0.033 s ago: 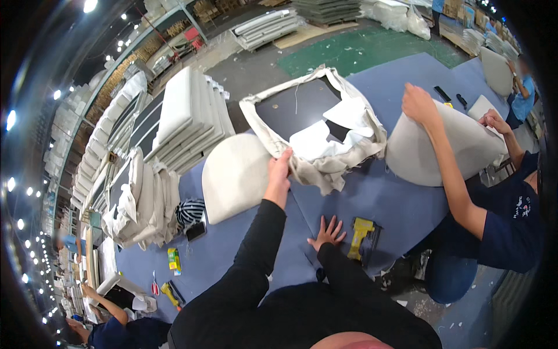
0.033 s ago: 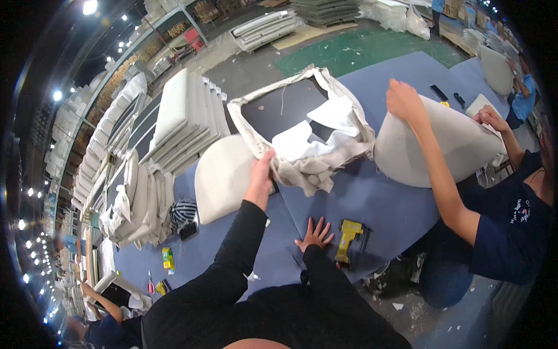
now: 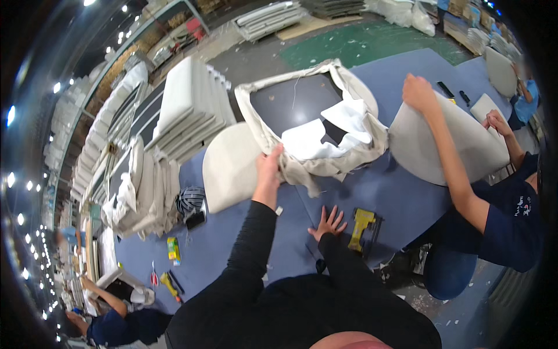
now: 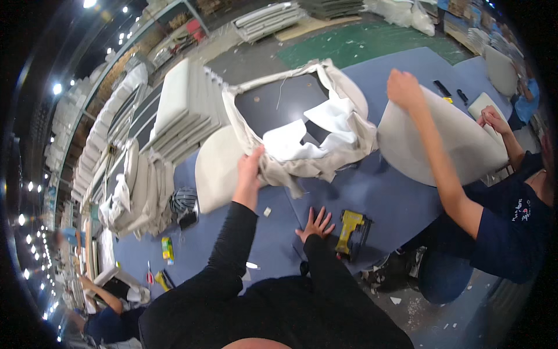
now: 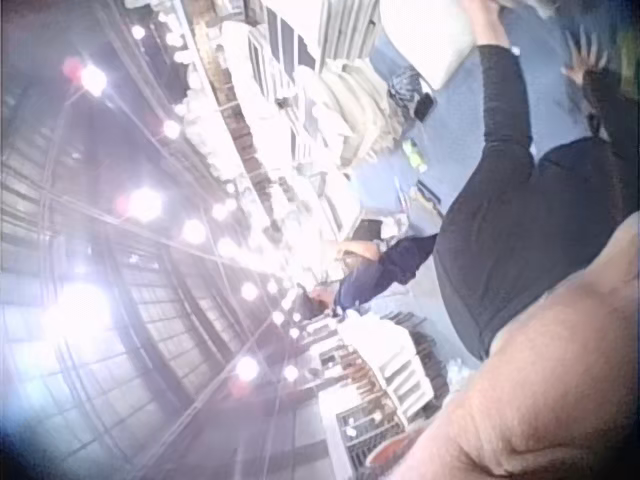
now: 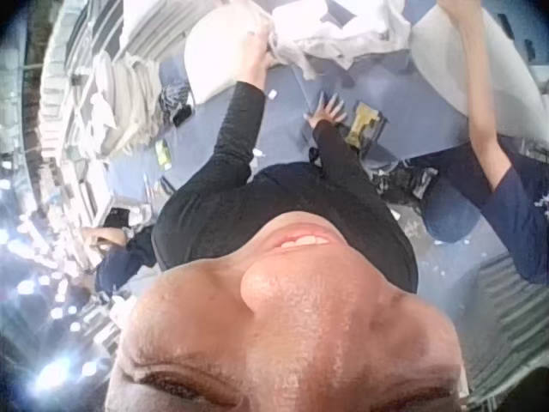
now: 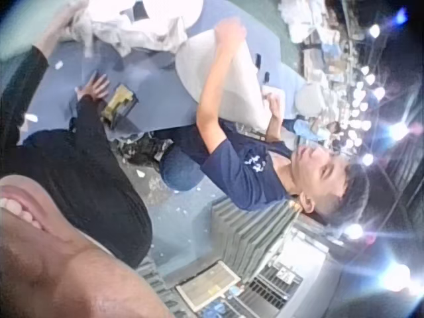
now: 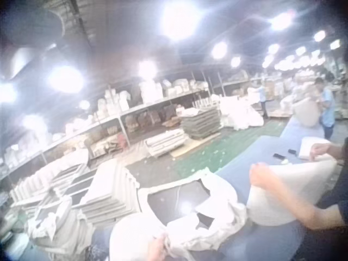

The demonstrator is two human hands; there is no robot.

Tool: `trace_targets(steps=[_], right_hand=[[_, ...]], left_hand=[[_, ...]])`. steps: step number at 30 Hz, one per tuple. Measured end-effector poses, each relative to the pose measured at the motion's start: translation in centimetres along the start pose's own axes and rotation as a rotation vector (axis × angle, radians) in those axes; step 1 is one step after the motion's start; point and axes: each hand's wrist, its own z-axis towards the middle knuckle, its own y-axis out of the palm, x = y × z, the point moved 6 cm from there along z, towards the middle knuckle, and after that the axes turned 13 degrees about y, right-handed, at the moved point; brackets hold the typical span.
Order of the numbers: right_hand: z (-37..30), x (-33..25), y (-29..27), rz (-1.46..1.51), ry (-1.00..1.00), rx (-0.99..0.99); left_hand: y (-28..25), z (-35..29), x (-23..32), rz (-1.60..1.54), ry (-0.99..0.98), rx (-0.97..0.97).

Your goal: The person staples fabric onto a foam cushion using a yellow staple gun. They repeatedly pull the fabric taut, staple the edges, and trim excess material with scissors. The person works on multiple cushions, flipping them to secure the fabric on all sides.

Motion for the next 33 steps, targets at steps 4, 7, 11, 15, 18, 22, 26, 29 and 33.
trace_targets(steps=[4,7,11,15,18,22,26,29,33], right_hand=[[1.5,-1.6,-0.6,-0.029,-0.045,0.073],[2.7,2.4,1.6,-0.063,-0.256,0.215],[-0.1,11.2,-1.5,0.909,-0.414,-0.433],[-6.8,13.1,-4.4,1.335,0.061,-0.765],[-7.6,12.8,-1.8,1.693,0.188,-1.128],[-17.1,3.2,-4.6,1.787,0.061,-1.505],[-17.2,1.8,-5.1,1.777,-0.282,-1.477],[-18.2,-1.8,-7.1,1.599,-0.558,-1.147],[-15.9,-1.0,-10.1,1.166,-0.667,-0.409]], left_hand=[[-5.5,-6.5,15.4,0.312,0.180,-0.007],[-9.3,-11.2,22.1,0.553,0.295,-0.151],[-19.2,-21.8,22.9,0.789,0.276,-0.247],[-28.7,-30.1,19.1,0.955,0.200,-0.265],[-29.0,-33.0,19.1,1.131,0.190,-0.234],[-34.0,-36.3,18.1,1.368,0.252,-0.075],[-36.4,-31.5,19.6,1.304,0.334,-0.083],[-34.4,-28.0,22.8,1.283,0.370,-0.185],[-37.0,-23.3,21.8,1.279,0.456,-0.274]])
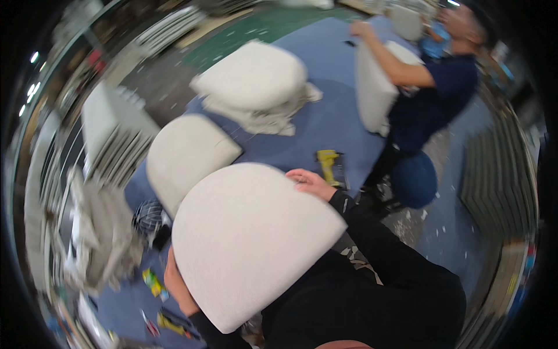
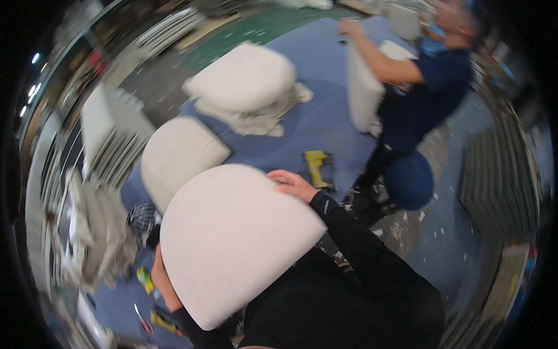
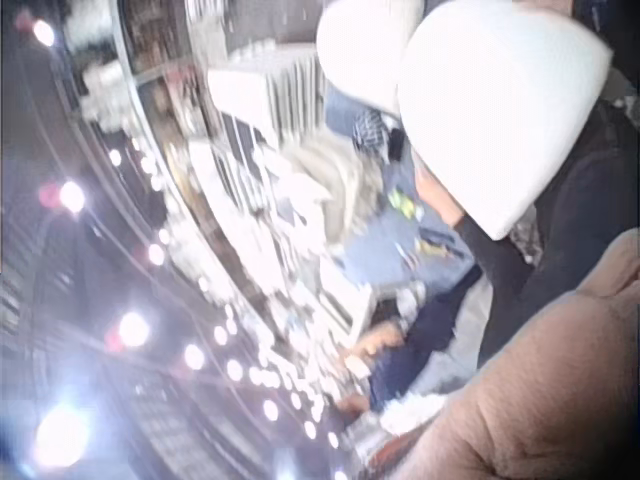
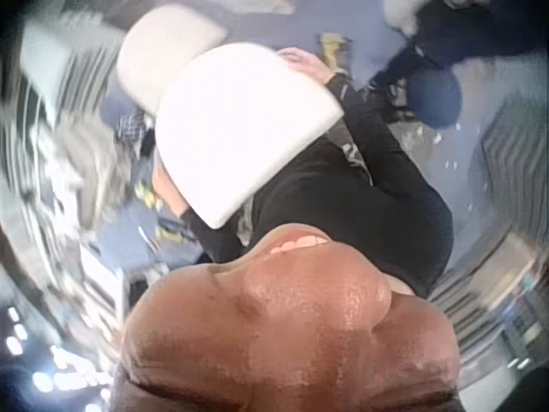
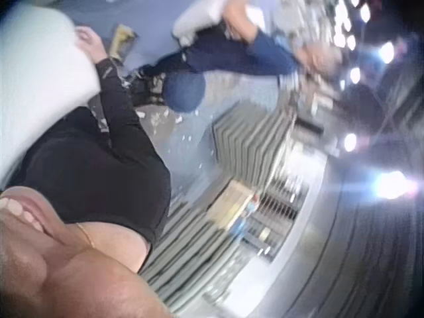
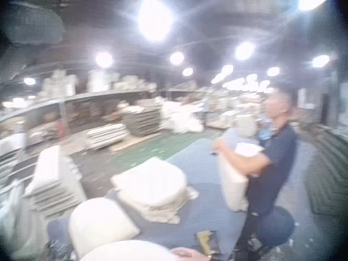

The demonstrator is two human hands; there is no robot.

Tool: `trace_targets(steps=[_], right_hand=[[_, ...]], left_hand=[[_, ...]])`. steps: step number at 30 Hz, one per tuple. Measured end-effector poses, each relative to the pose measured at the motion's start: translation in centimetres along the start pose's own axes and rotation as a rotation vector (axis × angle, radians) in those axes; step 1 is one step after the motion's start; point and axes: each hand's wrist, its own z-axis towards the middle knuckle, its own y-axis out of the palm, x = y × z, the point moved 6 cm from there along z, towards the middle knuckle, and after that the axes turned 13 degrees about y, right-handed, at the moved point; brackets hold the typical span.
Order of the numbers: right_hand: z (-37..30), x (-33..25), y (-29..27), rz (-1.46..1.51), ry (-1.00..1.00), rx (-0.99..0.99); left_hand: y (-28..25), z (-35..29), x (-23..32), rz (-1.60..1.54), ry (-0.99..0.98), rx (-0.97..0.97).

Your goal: The person staples fabric onto a foam cushion using a yellow staple gun. They repeatedly pull the fabric taut, staple the edges, and trim excess material with scissors. The person works on multiple cushions, flipping them to secure the fabric on all sides.

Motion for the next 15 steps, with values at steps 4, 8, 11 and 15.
trace_targets(steps=[4,8,11,15], right_hand=[[-12.0,2.6,-4.6,-0.865,-0.059,0.727],[-29.7,18.2,-7.0,-0.489,0.185,0.982],[-42.7,27.2,-4.4,-0.654,0.608,1.079],[-61.0,43.9,-0.3,-0.216,1.182,1.165]], left_hand=[[6.3,-2.7,-6.6,-0.145,0.016,-0.048],[16.4,-5.1,5.1,-0.396,0.242,-0.505],[19.9,-7.1,15.0,-0.563,0.444,-0.846],[22.2,-8.9,26.6,-0.701,0.836,-0.990]])
